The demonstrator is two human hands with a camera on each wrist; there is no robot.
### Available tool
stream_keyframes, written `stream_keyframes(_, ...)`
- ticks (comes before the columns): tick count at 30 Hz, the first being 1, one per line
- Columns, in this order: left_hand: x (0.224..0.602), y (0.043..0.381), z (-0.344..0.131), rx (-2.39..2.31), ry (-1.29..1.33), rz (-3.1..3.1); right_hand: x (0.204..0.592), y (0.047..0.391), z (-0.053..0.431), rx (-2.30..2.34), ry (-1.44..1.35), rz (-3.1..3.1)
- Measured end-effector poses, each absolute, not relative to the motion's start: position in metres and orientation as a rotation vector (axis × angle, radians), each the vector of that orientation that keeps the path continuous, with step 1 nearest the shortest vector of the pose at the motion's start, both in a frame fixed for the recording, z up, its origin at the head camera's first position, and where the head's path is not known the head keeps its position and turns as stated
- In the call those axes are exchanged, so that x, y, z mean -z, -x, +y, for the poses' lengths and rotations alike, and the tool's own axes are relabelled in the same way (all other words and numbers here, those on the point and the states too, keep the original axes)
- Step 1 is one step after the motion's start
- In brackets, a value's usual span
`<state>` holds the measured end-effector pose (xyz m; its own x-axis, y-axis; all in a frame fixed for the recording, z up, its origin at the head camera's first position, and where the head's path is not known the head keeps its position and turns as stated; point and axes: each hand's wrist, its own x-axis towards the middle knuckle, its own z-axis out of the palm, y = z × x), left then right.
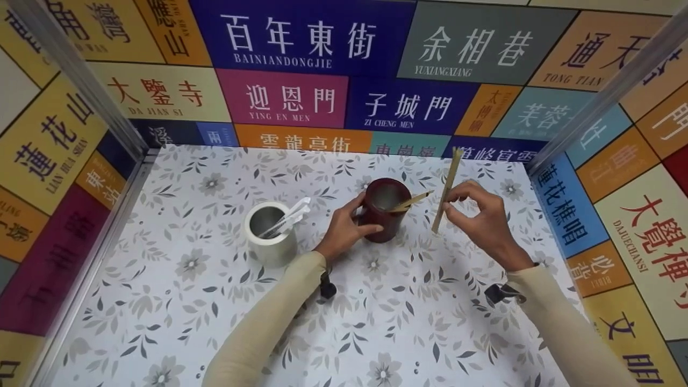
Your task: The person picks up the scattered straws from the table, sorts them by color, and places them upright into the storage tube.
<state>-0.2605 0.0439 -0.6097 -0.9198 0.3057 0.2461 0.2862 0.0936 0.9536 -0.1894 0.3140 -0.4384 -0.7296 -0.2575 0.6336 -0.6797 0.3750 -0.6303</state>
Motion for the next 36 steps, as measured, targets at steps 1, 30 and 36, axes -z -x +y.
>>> stream_keyframes(1,0.61,0.261,0.044,-2.011,-0.62,2.308,0.431,0.191,0.31,-1.338,-0.789,-2.208)
stream_keyframes(30,0.609,0.252,0.042,-2.051,-0.594,2.329,0.463,0.224,0.254,-1.55,-0.505,-2.078)
stream_keyframes(36,0.61,0.247,0.043,-2.051,-0.584,2.316,0.465,0.222,0.258,-1.551,-0.588,-2.064)
